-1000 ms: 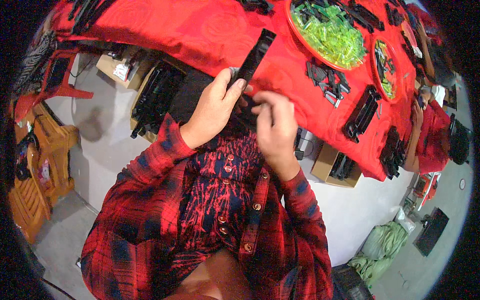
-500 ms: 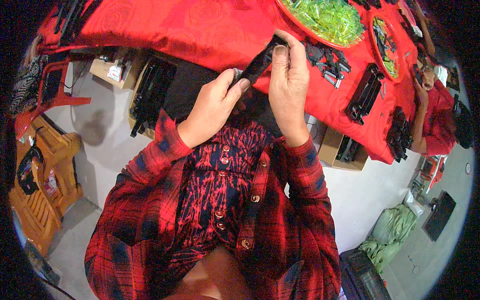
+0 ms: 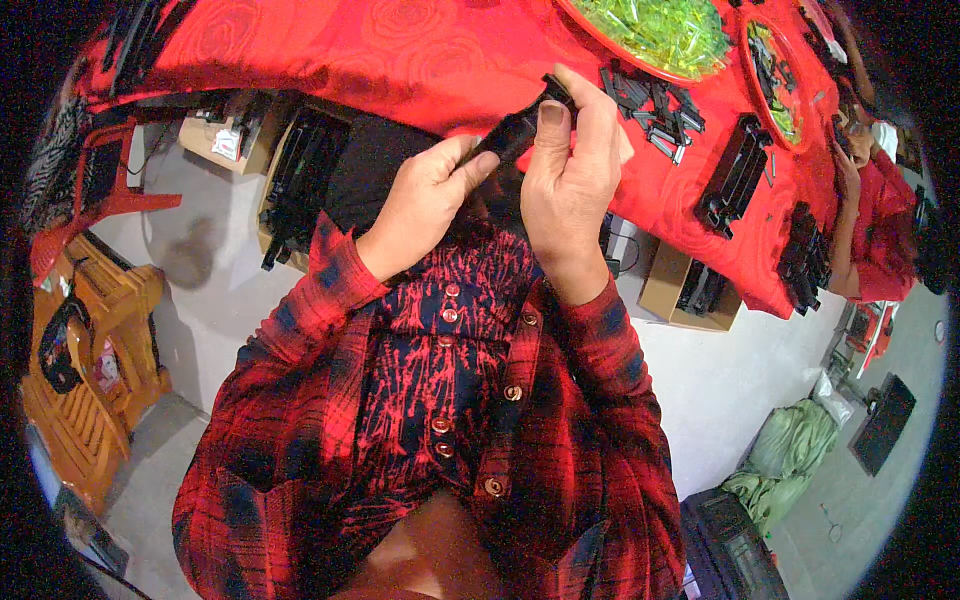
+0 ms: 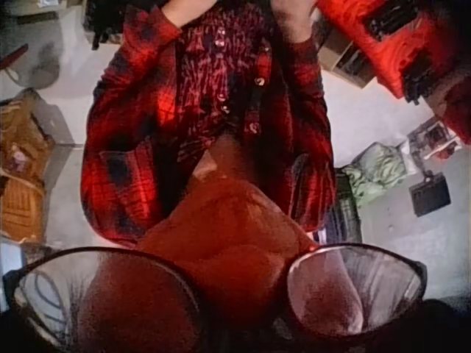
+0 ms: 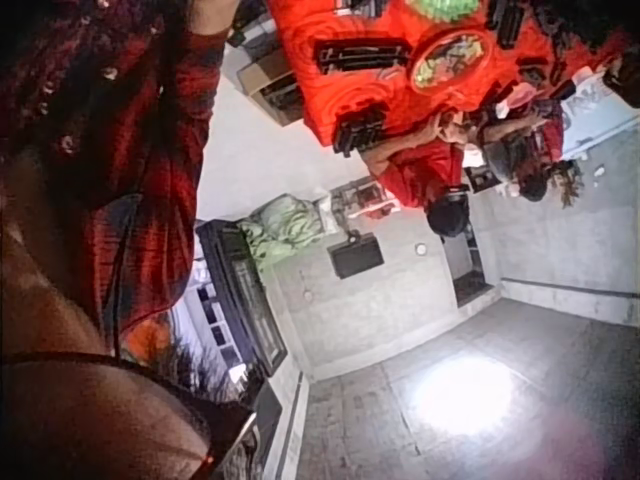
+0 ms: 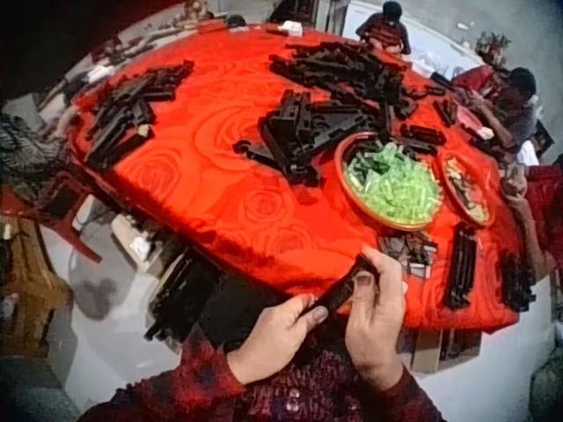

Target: The person assembles plastic components by hand, attaching green plastic components and black plastic fasteners to a plastic chassis.

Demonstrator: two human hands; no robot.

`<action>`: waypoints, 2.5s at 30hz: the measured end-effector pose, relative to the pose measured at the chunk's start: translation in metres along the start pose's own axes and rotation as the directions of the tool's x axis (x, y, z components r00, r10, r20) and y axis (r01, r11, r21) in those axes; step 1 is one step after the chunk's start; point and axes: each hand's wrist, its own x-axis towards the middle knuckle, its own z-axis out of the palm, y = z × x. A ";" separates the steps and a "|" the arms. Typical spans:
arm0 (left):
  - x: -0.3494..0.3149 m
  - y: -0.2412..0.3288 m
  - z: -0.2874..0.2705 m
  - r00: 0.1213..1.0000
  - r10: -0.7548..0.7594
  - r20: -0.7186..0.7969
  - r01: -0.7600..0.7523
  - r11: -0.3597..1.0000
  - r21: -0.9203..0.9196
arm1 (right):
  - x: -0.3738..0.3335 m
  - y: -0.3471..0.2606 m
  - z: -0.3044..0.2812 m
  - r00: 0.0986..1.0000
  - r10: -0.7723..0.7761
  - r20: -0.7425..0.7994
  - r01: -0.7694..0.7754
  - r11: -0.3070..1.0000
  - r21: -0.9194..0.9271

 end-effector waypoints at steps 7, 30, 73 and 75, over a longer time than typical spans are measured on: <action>0.003 -0.004 0.003 0.999 -0.027 0.042 0.034 0.983 -0.178 | -0.004 -0.005 -0.007 0.999 0.012 0.033 -0.010 0.998 -0.062; 0.007 0.011 -0.025 0.876 -0.092 0.473 0.217 0.952 -0.217 | -0.002 0.000 -0.017 0.957 0.289 0.020 -0.286 0.935 0.209; 0.020 0.013 -0.021 0.991 0.087 -0.100 -0.132 0.699 -0.702 | -0.053 -0.028 -0.006 0.810 0.392 0.436 -0.580 0.650 0.492; 0.017 0.017 -0.017 0.988 0.050 -0.148 -0.130 0.788 -0.601 | -0.059 -0.018 -0.010 0.805 0.294 0.516 -0.498 0.808 0.315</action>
